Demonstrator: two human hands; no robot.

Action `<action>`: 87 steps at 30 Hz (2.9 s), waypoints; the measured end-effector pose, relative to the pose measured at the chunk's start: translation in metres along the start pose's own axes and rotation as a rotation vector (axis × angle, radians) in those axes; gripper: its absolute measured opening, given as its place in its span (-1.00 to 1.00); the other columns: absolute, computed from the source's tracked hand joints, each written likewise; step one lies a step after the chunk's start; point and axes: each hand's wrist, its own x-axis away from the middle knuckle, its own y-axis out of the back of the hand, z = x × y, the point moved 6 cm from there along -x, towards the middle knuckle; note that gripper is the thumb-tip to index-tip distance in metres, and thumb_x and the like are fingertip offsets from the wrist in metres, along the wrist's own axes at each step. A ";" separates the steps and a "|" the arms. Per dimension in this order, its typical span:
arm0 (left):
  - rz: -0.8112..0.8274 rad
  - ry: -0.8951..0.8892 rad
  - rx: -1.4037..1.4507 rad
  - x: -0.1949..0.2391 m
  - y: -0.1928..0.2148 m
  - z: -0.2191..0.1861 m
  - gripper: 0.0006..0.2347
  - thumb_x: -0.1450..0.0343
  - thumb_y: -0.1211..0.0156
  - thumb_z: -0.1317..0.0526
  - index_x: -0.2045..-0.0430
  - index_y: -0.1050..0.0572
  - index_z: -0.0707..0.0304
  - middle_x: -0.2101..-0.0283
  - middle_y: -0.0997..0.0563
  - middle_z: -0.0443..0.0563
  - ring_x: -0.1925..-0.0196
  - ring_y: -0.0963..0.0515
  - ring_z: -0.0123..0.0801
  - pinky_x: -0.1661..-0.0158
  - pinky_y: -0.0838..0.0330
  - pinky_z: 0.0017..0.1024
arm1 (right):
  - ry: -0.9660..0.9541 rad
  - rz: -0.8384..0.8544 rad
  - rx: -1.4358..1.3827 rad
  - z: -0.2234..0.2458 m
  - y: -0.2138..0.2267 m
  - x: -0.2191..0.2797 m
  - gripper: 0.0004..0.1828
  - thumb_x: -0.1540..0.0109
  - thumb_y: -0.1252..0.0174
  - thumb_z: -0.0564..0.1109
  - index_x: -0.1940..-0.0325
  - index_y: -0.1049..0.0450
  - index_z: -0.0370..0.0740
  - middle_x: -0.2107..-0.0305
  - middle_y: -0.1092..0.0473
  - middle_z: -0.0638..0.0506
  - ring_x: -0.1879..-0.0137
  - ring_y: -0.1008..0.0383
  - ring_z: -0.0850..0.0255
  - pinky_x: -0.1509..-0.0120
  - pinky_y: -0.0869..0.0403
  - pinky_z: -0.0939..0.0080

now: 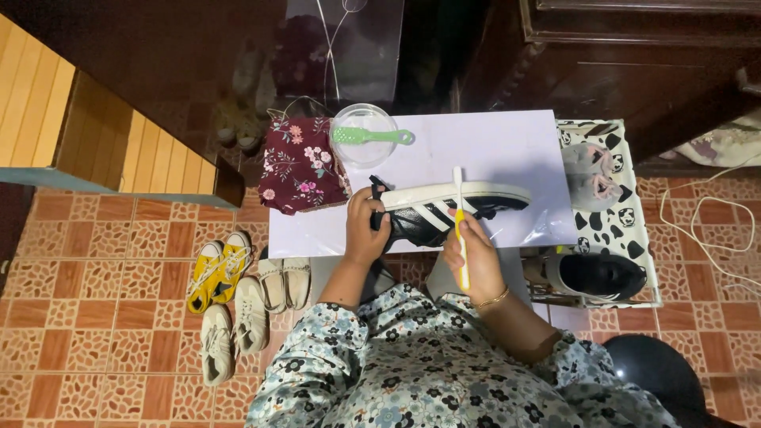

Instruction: The person scrubs a black and white sneaker with a yellow toothbrush, working on the upper, sides, and sole. The shoe is held and rotated to access different areas while being cleaned.

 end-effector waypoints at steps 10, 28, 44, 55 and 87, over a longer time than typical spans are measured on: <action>0.005 0.025 0.020 0.001 0.001 0.001 -0.94 -0.42 -0.03 0.32 0.44 -0.31 0.15 -0.07 -0.50 0.09 -0.17 -0.45 0.07 -0.15 -0.27 0.00 | -0.173 0.074 -0.006 -0.064 -0.011 0.013 -0.59 -0.38 0.05 -0.15 -0.29 -0.29 -0.37 0.69 -0.13 0.04 0.74 -0.12 0.38 0.68 -0.16 0.46; -0.005 0.003 0.052 0.000 0.002 -0.004 -0.95 -0.43 -0.04 0.30 0.42 -0.32 0.17 -0.10 -0.49 0.11 -0.18 -0.44 0.09 -0.16 -0.27 0.00 | 0.033 0.065 0.032 -0.025 0.021 0.011 -0.62 -0.41 0.10 -0.15 -0.27 -0.25 -0.40 0.66 -0.17 0.06 0.71 -0.20 0.38 0.65 -0.23 0.47; -0.010 0.019 0.058 -0.003 0.005 -0.009 -0.94 -0.41 -0.04 0.34 0.44 -0.33 0.20 -0.08 -0.50 0.15 -0.16 -0.44 0.13 -0.14 -0.28 0.02 | 0.135 0.027 0.048 -0.022 0.024 0.012 -0.60 -0.42 0.23 -0.18 -0.31 -0.21 -0.42 0.65 -0.24 0.09 0.71 -0.26 0.40 0.65 -0.26 0.47; -0.015 0.032 0.053 -0.001 0.004 -0.006 -0.93 -0.39 -0.06 0.37 0.45 -0.33 0.21 -0.08 -0.51 0.15 -0.17 -0.45 0.12 -0.15 -0.28 0.01 | -0.031 0.170 0.026 -0.061 0.018 0.019 -0.56 -0.44 0.25 -0.13 -0.30 -0.18 -0.50 0.74 -0.17 0.06 0.80 -0.12 0.37 0.73 -0.16 0.41; -0.036 0.040 0.074 -0.004 0.007 -0.012 -0.80 -0.25 -0.20 0.41 0.43 -0.30 0.17 -0.09 -0.51 0.13 -0.17 -0.45 0.11 -0.13 -0.30 0.02 | 0.186 0.088 1.108 0.029 0.006 0.027 -0.50 -0.26 -0.05 -0.35 -0.31 -0.33 -0.17 0.49 -0.45 -0.10 0.64 -0.43 0.17 0.52 -0.41 0.33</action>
